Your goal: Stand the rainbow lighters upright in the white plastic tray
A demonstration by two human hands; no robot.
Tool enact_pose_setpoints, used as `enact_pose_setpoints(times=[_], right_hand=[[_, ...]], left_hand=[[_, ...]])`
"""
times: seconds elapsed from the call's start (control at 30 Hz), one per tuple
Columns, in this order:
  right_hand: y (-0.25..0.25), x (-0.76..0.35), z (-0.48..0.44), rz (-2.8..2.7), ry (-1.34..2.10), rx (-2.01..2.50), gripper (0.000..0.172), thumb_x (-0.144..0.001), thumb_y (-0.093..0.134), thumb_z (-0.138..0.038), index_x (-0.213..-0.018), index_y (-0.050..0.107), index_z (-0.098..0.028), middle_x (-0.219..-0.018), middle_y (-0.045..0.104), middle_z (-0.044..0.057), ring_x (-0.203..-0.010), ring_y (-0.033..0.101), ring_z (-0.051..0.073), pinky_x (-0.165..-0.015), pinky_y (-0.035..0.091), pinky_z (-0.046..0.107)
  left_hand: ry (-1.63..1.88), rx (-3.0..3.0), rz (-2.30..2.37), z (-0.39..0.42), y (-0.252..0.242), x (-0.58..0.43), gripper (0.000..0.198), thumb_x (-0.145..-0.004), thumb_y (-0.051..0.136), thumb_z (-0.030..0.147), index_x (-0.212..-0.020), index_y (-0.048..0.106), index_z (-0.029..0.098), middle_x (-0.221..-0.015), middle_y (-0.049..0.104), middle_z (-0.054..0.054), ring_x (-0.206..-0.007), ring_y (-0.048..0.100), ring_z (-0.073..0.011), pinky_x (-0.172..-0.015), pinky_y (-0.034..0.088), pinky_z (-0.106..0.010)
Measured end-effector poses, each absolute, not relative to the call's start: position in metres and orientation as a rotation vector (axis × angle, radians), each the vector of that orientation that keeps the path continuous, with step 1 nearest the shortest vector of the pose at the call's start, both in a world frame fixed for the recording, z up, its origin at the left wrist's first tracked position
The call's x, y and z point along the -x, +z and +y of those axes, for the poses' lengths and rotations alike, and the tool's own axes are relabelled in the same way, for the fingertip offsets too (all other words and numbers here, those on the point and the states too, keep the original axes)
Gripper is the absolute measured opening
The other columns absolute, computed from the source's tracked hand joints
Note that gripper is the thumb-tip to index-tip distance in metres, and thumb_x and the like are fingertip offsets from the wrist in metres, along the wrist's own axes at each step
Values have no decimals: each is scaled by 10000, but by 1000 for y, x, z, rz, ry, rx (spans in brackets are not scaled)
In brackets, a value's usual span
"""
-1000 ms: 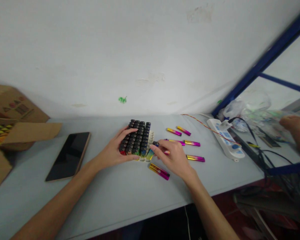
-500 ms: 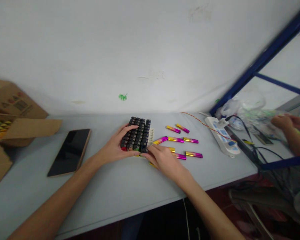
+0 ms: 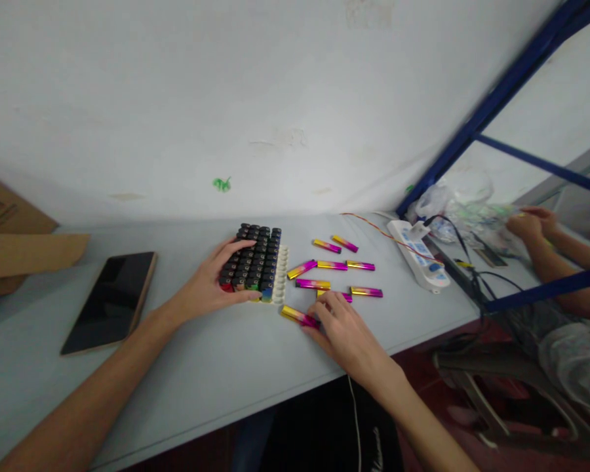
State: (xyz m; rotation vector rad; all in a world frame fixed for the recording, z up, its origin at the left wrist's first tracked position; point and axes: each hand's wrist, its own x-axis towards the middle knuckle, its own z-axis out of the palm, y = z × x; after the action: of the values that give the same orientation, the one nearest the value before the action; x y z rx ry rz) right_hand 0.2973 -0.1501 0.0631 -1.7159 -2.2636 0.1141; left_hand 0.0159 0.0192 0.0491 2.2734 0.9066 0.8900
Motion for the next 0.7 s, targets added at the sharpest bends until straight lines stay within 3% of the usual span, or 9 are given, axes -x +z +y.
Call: enact_pose_setpoints(times=[0.17,0.33,0.43,0.53,0.6,0.7], right_hand=[[69,-311,-144,-2141,343,1664,160,-1067,654,-292,-1197,651,-200,-1173,752,131,-1067,707,304,-969,590,498],[67,-332,-116,-1641,739,1415,339,-994,732,-506,-1181,703,-225,-904,724,28,-750,642,186,-720,545,334],[67,-332,-87,-1344,923,1249,492,-896,775,-671,-1089,721,-222,-858,694,30,-785,652,196,-724,551,330],[80,-323,-55,-1243,1052,1121,566,-906,670,-783,-1046,678,-235,-922,708,50,-867,681,207,-782,570,342],[92,-316,-34,-1242,1155,1048,577,-916,618,-808,-1091,611,-258,-910,691,24,-802,674,188,-742,564,332],[103,-307,-6,-1278,1233,1006,567,-917,588,-816,-1113,519,-288,-728,544,-71,-580,519,133,-605,481,283]], left_hand=[[894,-2287,909,19,52,-16,919,-774,900,617,-1543,539,269,-1616,541,-143,-1507,533,-415,-1275,412,-635],[894,-2265,907,19,51,-16,908,-763,906,605,-1539,549,295,-1632,532,-120,-1525,510,-421,-1297,395,-619],[890,-2262,908,19,51,-15,911,-772,913,581,-1541,534,271,-1634,518,-161,-1542,489,-428,-1295,377,-652],[886,-2283,900,18,50,-14,885,-799,901,570,-1544,526,273,-1640,506,-164,-1549,478,-439,-1297,374,-652],[890,-2296,900,19,50,-13,877,-806,901,563,-1545,521,284,-1640,505,-166,-1553,477,-435,-1295,375,-656],[892,-2301,904,19,49,-13,893,-796,914,553,-1549,511,291,-1642,503,-175,-1555,482,-427,-1285,387,-659]])
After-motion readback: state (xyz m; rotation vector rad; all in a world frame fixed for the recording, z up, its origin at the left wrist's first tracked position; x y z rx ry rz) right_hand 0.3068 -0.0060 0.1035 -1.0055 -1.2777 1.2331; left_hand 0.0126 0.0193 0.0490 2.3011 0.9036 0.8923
